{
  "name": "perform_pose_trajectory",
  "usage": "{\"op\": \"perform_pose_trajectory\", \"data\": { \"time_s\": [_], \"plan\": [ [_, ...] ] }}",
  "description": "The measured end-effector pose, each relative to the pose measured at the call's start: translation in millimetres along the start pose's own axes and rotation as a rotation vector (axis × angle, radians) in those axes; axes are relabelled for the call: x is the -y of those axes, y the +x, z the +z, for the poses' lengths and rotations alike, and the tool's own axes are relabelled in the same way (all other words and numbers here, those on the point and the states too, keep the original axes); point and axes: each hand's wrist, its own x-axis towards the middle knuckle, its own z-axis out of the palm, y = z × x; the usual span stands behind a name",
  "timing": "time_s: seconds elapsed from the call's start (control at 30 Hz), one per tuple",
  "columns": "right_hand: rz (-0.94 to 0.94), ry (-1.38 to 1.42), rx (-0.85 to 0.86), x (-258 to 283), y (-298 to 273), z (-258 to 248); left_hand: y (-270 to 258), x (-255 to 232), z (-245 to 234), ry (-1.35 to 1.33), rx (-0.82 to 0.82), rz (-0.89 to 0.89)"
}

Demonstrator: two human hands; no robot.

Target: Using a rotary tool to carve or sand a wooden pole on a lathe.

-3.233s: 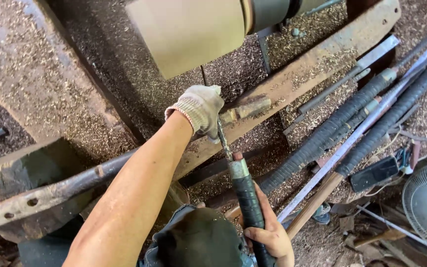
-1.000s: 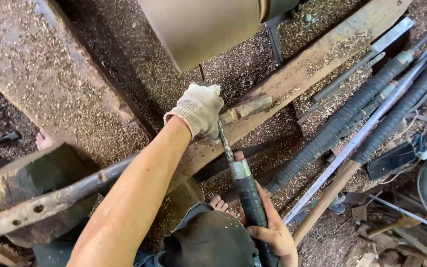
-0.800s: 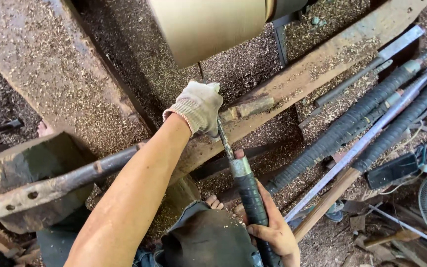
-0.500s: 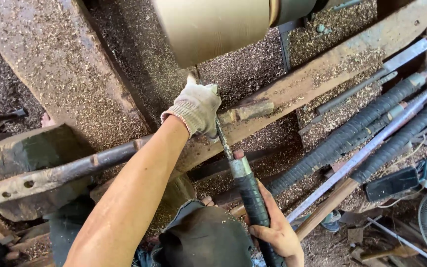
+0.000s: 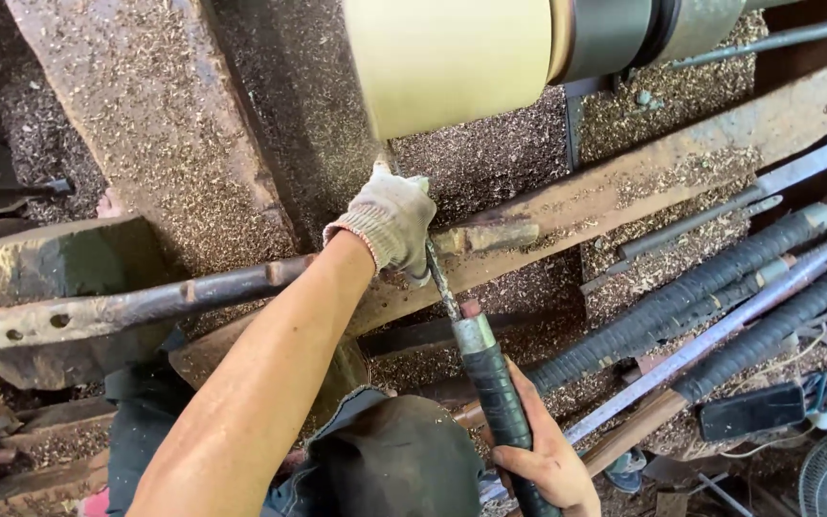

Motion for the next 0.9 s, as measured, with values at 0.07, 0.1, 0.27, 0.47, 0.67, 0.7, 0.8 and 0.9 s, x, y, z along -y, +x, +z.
{"op": "perform_pose_trajectory", "data": {
  "time_s": [0.07, 0.1, 0.27, 0.47, 0.67, 0.7, 0.8, 0.9],
  "plan": [
    [0.003, 0.01, 0.02, 1, 1, -6, -2, 0, -1, -0.021, -0.01, -0.009],
    [-0.019, -0.024, 0.036, 1, 1, -9, -7, -1, -3, -0.027, -0.021, -0.01],
    [-0.078, -0.019, 0.131, 2, 7, -23, -4, -2, -1, -0.005, 0.01, -0.05],
    [-0.045, -0.026, 0.187, 8, 14, -37, 2, -2, -3, 0.064, 0.087, -0.086],
    [-0.082, -0.04, 0.224, 6, 21, -48, -10, -8, -9, 0.08, 0.12, -0.128],
    [-0.088, -0.07, 0.222, 10, 19, -43, -15, -10, -8, 0.008, 0.084, -0.15],
    [-0.138, -0.102, 0.204, 17, 7, -28, -29, -12, 6, -0.097, -0.118, -0.122],
    [-0.18, -0.051, 0.162, -4, -12, -22, -44, -12, 37, -0.166, -0.547, 0.009]
  ]
}}
